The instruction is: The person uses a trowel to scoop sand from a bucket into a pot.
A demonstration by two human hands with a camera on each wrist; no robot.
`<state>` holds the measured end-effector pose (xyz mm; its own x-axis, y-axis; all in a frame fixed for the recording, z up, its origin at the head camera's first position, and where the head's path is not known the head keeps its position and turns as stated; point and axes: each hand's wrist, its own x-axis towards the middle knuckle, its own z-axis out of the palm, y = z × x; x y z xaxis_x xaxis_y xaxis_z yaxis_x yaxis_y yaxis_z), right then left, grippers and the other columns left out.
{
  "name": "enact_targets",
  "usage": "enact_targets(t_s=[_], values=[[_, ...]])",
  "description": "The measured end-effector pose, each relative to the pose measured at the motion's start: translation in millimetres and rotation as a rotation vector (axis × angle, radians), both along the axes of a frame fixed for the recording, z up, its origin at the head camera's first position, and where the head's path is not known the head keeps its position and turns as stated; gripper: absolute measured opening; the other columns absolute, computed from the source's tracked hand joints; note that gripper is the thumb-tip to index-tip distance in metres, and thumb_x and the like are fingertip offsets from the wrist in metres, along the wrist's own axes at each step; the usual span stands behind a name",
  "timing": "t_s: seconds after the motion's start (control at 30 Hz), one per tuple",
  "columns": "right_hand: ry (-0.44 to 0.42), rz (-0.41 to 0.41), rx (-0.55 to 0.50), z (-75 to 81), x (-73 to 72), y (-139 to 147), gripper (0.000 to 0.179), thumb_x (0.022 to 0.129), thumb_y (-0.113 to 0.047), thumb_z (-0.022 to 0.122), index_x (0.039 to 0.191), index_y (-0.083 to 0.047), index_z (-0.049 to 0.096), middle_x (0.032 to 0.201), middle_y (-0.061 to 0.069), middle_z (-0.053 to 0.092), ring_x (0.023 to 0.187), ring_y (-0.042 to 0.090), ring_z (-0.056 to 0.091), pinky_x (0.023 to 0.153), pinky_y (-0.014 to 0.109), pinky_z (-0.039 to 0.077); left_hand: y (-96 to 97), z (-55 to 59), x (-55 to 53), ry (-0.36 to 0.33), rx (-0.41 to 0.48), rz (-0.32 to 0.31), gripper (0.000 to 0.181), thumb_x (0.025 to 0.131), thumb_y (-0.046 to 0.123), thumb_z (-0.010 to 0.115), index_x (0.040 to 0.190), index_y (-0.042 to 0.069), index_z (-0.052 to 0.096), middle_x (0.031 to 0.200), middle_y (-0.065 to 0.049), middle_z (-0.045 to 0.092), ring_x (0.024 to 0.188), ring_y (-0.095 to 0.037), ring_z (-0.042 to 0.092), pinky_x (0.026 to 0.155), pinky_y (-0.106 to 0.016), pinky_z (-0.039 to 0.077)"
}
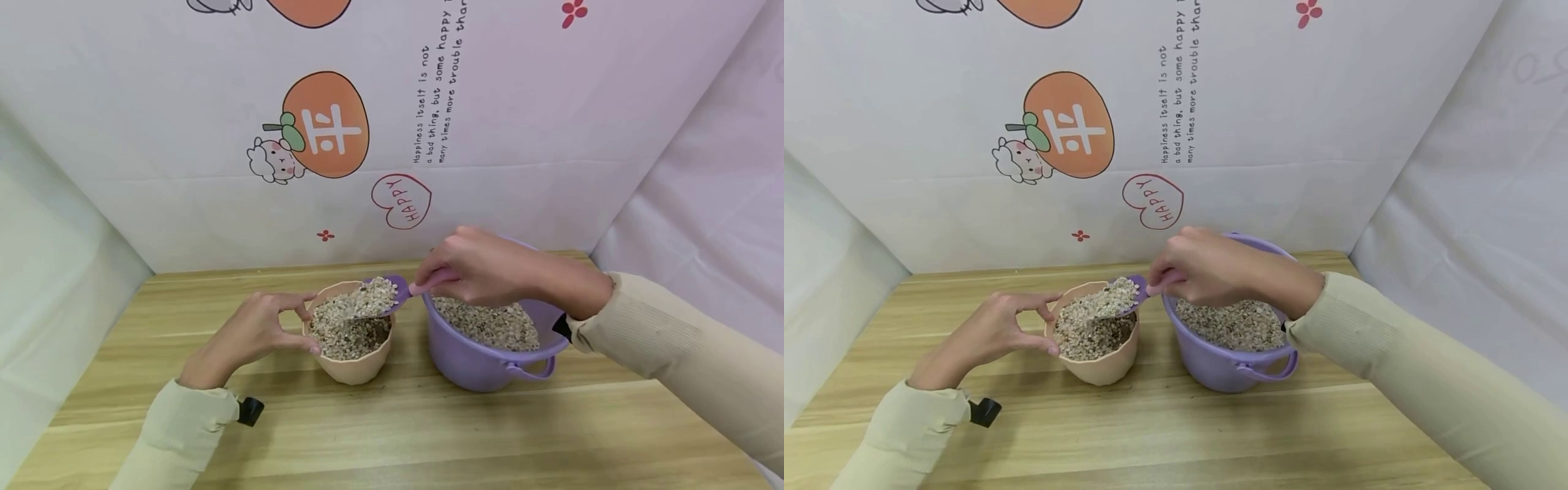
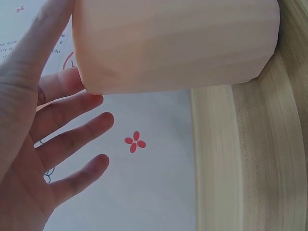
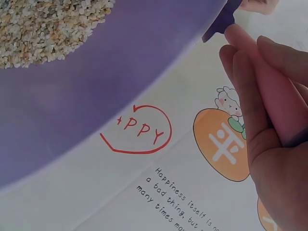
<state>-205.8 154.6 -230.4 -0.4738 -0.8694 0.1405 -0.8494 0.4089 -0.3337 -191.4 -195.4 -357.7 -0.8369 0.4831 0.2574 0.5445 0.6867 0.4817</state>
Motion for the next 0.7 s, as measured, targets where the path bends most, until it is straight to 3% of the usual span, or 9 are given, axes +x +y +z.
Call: enact_targets(t_s=[0.23, 0.7], values=[[0.033, 0.014, 0.037, 2.4, 0.5, -1.0, 0.009, 0.09, -0.007, 0.072, 0.093, -0.012, 0.079, 0.081, -0.008, 0.073, 0.056, -0.003, 0.052, 0.053, 0.022, 0.049, 0.6, -0.2, -0.8, 0.031, -0.007, 0.01, 0.043, 0.06, 0.06, 0.086, 0.079, 0.027, 0.066, 0.127, -0.002, 0.068, 0.054, -0.003, 0.022, 0.048, -0.023, 0.029], [-0.052, 0.029, 0.122, 17.0, 1.1, -4.0, 0.017, 0.09, -0.001, 0.068, 0.088, -0.014, 0.077, 0.077, -0.01, 0.072, 0.053, -0.003, 0.056, 0.05, 0.02, 0.051, 1.4, -1.0, -2.7, 0.049, -0.012, 0.011, 0.042, 0.059, 0.058, 0.087, 0.077, 0.028, 0.064, 0.125, -0.004, 0.069, 0.056, -0.004, 0.027, 0.048, -0.023, 0.03]])
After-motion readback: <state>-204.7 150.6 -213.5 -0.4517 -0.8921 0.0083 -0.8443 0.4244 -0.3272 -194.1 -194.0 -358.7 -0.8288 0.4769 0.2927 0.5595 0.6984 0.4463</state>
